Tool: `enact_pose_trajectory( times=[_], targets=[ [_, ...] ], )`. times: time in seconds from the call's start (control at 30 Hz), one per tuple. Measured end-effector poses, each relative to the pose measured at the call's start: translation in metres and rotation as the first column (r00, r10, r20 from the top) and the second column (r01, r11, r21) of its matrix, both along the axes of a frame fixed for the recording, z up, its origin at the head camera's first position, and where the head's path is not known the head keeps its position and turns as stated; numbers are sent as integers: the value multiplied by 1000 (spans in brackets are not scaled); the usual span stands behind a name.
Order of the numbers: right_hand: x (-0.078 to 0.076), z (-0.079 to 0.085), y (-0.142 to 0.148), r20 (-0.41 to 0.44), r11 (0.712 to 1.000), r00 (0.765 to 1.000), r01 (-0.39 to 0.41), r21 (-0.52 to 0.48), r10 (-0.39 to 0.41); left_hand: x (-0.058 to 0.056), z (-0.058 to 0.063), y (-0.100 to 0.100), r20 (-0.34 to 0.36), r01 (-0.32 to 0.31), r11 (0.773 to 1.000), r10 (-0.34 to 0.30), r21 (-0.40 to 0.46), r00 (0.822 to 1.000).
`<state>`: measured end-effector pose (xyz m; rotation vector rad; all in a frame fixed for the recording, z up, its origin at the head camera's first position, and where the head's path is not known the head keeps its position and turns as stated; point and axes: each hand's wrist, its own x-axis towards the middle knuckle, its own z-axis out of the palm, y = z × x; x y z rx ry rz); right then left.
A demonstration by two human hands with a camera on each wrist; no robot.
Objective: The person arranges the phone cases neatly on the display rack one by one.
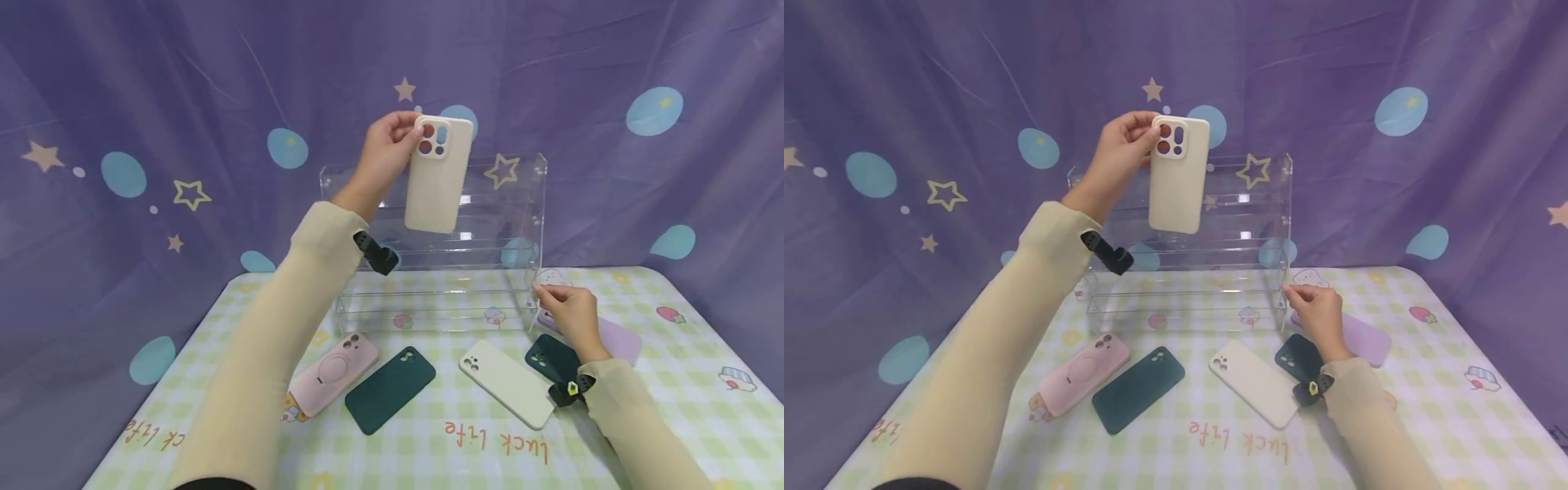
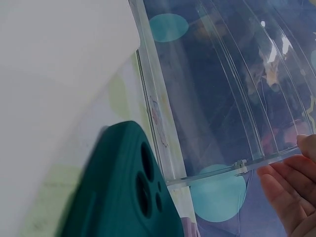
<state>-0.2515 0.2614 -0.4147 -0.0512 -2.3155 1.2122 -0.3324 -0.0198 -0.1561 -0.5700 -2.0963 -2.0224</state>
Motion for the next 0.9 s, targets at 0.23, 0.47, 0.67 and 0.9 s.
enact_pose_trajectory(
  times=[0.23,0.47,0.67,0.9],
  targets=[
    [2,-1,-3,2,1000,1000,7,-10,-7,-19,17,17,69,-97,975,85,198,994],
    [4,0,-10,-16,1000,1000,-2,3,2,-33,36,22,89,-143,924,119,354,989],
    [6,1,-14,-10,1000,1000,2,9,-2,-33,44,32,14,-161,857,177,489,984],
    [8,3,-14,-21,1000,1000,5,10,-5,-36,38,45,-2,-157,768,201,621,980]
  ],
)
